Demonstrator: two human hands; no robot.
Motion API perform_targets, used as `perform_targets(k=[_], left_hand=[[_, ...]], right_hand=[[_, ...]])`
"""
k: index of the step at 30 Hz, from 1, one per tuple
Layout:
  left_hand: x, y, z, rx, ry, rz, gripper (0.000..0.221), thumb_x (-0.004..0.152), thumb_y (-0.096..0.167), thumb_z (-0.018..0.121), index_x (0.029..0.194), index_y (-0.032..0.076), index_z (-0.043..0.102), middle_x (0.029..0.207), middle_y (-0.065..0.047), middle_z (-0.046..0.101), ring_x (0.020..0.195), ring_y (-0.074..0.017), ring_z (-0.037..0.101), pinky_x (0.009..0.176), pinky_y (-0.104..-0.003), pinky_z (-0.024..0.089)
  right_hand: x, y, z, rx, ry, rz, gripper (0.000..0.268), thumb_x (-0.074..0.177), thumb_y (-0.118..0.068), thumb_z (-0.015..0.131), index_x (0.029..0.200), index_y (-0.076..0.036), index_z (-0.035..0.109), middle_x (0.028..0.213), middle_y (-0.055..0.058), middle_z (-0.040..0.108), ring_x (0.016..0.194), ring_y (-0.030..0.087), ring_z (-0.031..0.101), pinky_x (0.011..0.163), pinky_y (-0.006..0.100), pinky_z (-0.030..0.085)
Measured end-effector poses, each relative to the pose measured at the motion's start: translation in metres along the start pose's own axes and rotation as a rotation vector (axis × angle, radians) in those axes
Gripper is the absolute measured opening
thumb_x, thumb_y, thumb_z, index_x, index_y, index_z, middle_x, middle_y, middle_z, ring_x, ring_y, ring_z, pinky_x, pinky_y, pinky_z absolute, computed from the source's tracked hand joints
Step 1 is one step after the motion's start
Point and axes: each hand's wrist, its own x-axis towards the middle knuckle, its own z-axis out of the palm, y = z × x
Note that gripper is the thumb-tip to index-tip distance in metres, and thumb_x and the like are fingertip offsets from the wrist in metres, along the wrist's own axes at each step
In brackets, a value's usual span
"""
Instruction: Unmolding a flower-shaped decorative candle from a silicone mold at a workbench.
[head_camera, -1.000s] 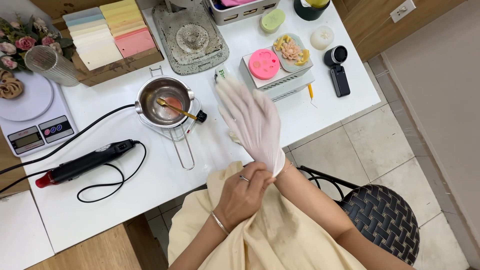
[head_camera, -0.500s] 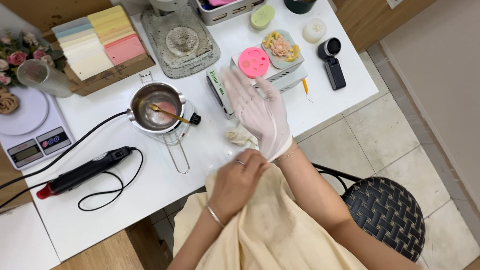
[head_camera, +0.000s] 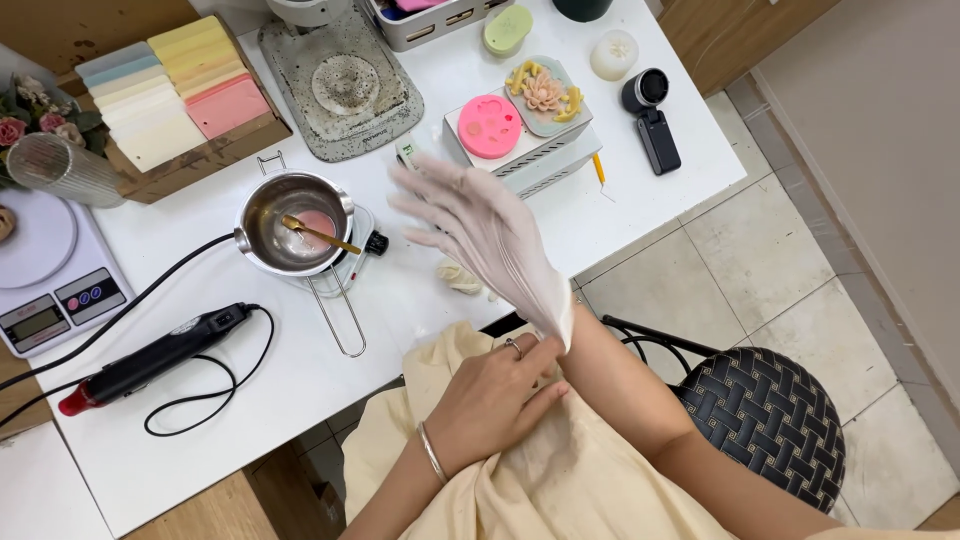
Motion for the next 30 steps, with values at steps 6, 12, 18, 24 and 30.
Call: perform_targets(k=[6,12,18,24,30], left_hand=[[-0.006,-0.01,0.004,-0.095,-0.05,-0.053,0.04,0.1,0.032,0.06,0.135,0.011,0.061,0.1,-0.01,0.073,0.089,-0.0294,0.07,0.076,-0.04,0.056],[-0.018,-0.032,-0.015,-0.123,0.144,-0.239,0.034,0.1,0.033,0.058,0.12,0.009,0.072,0.107,-0.01,0.074,0.089,-0.0275,0.071,0.079,-0.039,0.056],[-0.015,-0.036,-0.034,0.131,0.229,-0.486,0.031,0.097,0.029,0.059,0.12,0.01,0.069,0.106,-0.009,0.072,0.087,-0.0293,0.069,0.077,-0.041,0.055],[0.012,-0.032,-0.017,0.145,0.248,-0.397,0.031,0.097,0.028,0.06,0.121,0.009,0.068,0.105,-0.012,0.071,0.092,-0.0324,0.067,0.077,-0.043,0.054],[0.029,-0.034,-0.008,0.121,0.197,-0.45,0.031,0.097,0.029,0.061,0.12,0.01,0.068,0.106,-0.012,0.071,0.092,-0.0318,0.067,0.077,-0.043,0.054]], right_hand=[[-0.02,-0.01,-0.05,-0.425,0.132,0.107,0.047,0.108,-0.032,0.052,0.13,0.008,0.064,0.119,0.022,0.074,0.111,0.028,0.071,0.102,0.039,0.054],[-0.05,0.001,-0.132,-1.434,0.523,0.185,0.043,0.095,-0.024,0.065,0.133,-0.002,0.063,0.117,0.02,0.071,0.105,0.031,0.065,0.094,0.041,0.051],[-0.027,-0.029,-0.131,-1.898,0.725,-0.431,0.04,0.103,-0.024,0.068,0.142,-0.014,0.062,0.135,0.018,0.062,0.128,0.035,0.055,0.112,0.045,0.043],[0.0,-0.04,-0.168,-2.298,0.574,-0.544,0.046,0.102,-0.028,0.073,0.147,-0.03,0.065,0.154,0.027,0.045,0.144,0.045,0.035,0.118,0.058,0.023],[0.004,-0.042,-0.192,-2.356,0.459,-0.554,0.044,0.107,-0.031,0.073,0.149,-0.029,0.065,0.162,0.025,0.04,0.152,0.044,0.03,0.124,0.06,0.013]])
